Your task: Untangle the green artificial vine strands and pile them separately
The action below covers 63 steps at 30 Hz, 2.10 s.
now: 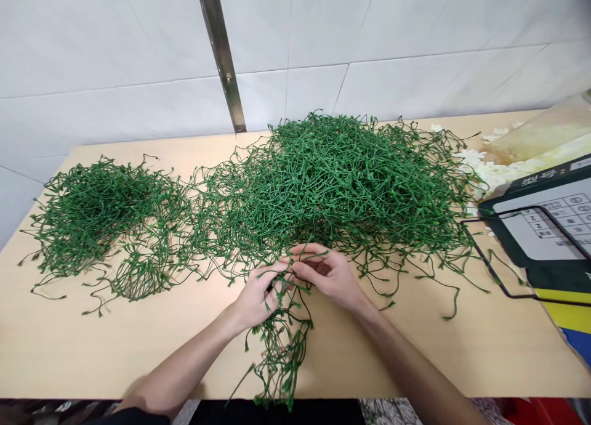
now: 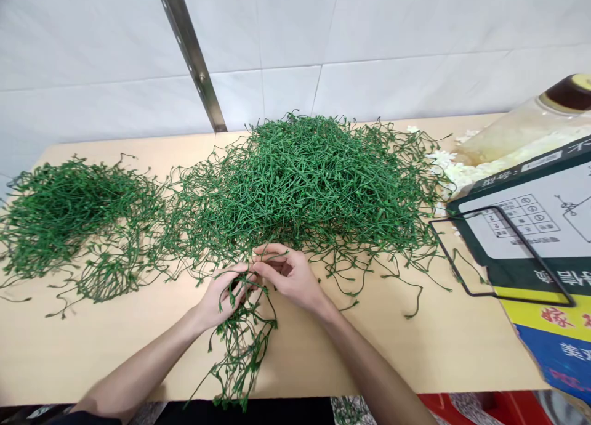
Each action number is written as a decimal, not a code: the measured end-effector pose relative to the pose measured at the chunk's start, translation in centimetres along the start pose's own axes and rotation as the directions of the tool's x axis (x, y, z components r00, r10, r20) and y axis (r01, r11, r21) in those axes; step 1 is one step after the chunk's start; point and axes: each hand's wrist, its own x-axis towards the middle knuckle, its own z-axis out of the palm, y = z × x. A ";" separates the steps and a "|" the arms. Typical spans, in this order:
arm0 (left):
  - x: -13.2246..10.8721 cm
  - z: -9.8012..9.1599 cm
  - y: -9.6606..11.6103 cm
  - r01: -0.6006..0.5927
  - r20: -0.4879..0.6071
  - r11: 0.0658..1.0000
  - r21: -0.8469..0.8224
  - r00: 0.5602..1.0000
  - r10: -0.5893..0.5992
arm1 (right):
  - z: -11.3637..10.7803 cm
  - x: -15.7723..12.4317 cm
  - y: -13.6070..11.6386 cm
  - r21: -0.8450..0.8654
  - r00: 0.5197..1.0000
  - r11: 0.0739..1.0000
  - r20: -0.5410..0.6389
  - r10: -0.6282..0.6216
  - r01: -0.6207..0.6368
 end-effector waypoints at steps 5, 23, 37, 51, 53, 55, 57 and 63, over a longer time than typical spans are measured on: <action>0.1 -0.1 0.2 0.019 -0.002 1.000 -0.001 1.000 -0.019 | -0.5 0.1 0.2 0.044 0.999 0.998 -0.003 0.040 -0.040; 0.3 0.1 0.6 0.028 0.033 0.996 0.086 0.999 -0.031 | 0.2 -0.7 0.5 -0.245 0.944 0.915 -0.008 -0.331 0.319; 0.5 0.0 0.6 0.073 0.041 0.991 0.115 0.996 -0.078 | -1.6 -0.6 -0.2 -0.150 0.946 0.949 0.215 -0.244 0.278; 0.4 -0.1 1.0 0.107 0.103 0.993 -0.048 0.989 -0.102 | -1.1 -0.4 -0.1 0.000 0.981 0.991 0.143 -0.132 0.133; 0.3 -0.1 1.0 0.136 0.115 0.988 -0.076 0.985 -0.127 | -1.2 -0.4 -0.1 -0.062 0.981 0.983 0.105 -0.165 0.172; 0.3 0.0 1.0 0.140 0.105 0.988 -0.065 0.986 -0.133 | -1.1 -0.4 -0.2 -0.098 0.980 0.977 0.084 -0.180 0.188; 0.3 0.0 1.0 0.130 0.082 0.991 -0.028 0.988 -0.128 | -1.2 -0.4 -0.2 -0.090 0.981 0.980 0.099 -0.167 0.176; 0.3 -0.1 0.8 0.120 0.033 0.992 0.045 0.992 -0.122 | -1.6 -0.4 -0.5 -0.045 0.955 0.976 0.220 -0.197 0.212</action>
